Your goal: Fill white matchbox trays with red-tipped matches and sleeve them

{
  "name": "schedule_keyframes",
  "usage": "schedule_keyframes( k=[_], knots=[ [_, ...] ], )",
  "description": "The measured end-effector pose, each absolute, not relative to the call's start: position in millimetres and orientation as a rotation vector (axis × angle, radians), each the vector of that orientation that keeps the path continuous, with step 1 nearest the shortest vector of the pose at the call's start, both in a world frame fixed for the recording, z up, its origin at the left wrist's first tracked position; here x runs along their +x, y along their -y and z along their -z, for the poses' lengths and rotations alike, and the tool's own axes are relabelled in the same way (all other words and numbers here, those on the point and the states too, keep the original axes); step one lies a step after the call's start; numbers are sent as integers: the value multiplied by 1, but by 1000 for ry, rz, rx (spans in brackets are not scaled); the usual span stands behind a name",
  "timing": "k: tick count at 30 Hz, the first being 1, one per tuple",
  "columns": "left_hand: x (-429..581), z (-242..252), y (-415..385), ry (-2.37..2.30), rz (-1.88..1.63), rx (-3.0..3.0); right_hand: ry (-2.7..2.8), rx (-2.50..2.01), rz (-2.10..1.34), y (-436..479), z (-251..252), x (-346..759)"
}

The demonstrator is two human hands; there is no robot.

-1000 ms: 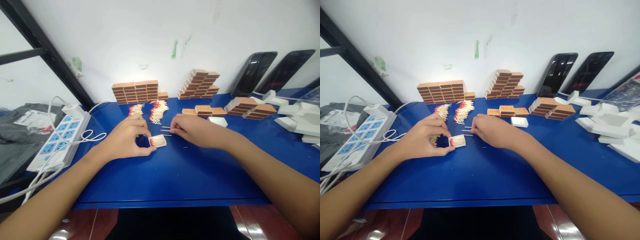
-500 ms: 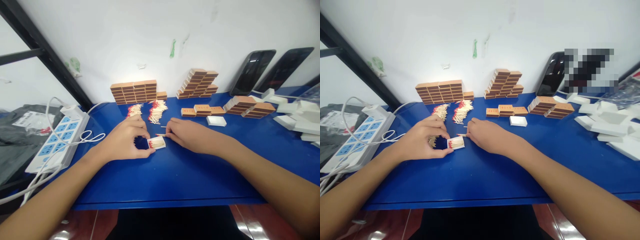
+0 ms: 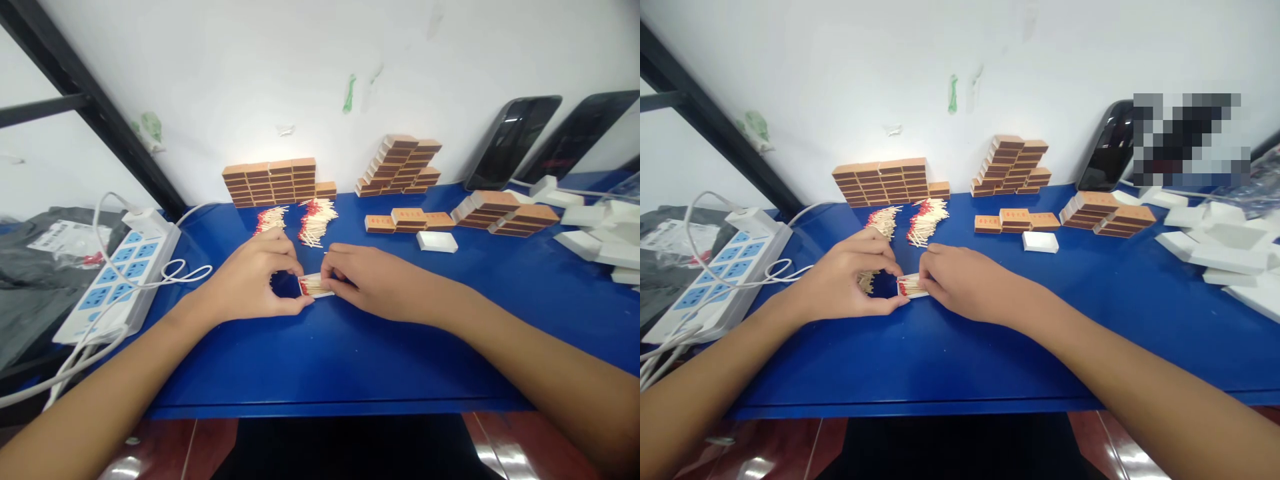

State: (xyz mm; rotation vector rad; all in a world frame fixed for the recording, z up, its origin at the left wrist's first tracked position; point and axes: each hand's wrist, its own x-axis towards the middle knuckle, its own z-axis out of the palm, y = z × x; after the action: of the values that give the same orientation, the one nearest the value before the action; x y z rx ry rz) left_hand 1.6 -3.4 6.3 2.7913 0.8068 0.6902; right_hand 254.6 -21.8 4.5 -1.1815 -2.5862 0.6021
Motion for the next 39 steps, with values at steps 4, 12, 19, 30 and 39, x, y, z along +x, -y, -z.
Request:
schedule_keyframes(
  k=[4,12,19,30,39],
  knots=[
    [3,-7,5,-785,-708,2794,2550,-1113,-551,21,-9,258],
    [5,-8,8,-757,-738,2809,2561,-1090,-607,19,-8,256],
    [6,-8,10,-738,-752,2811,2494,-1044,-681,18,-6,254],
    [5,-8,8,-764,-694,2807,2450,-1130,-418,7,-9,265],
    [3,-7,7,-790,-670,2802,2530,-1376,-400,-16,7,277]
  ],
)
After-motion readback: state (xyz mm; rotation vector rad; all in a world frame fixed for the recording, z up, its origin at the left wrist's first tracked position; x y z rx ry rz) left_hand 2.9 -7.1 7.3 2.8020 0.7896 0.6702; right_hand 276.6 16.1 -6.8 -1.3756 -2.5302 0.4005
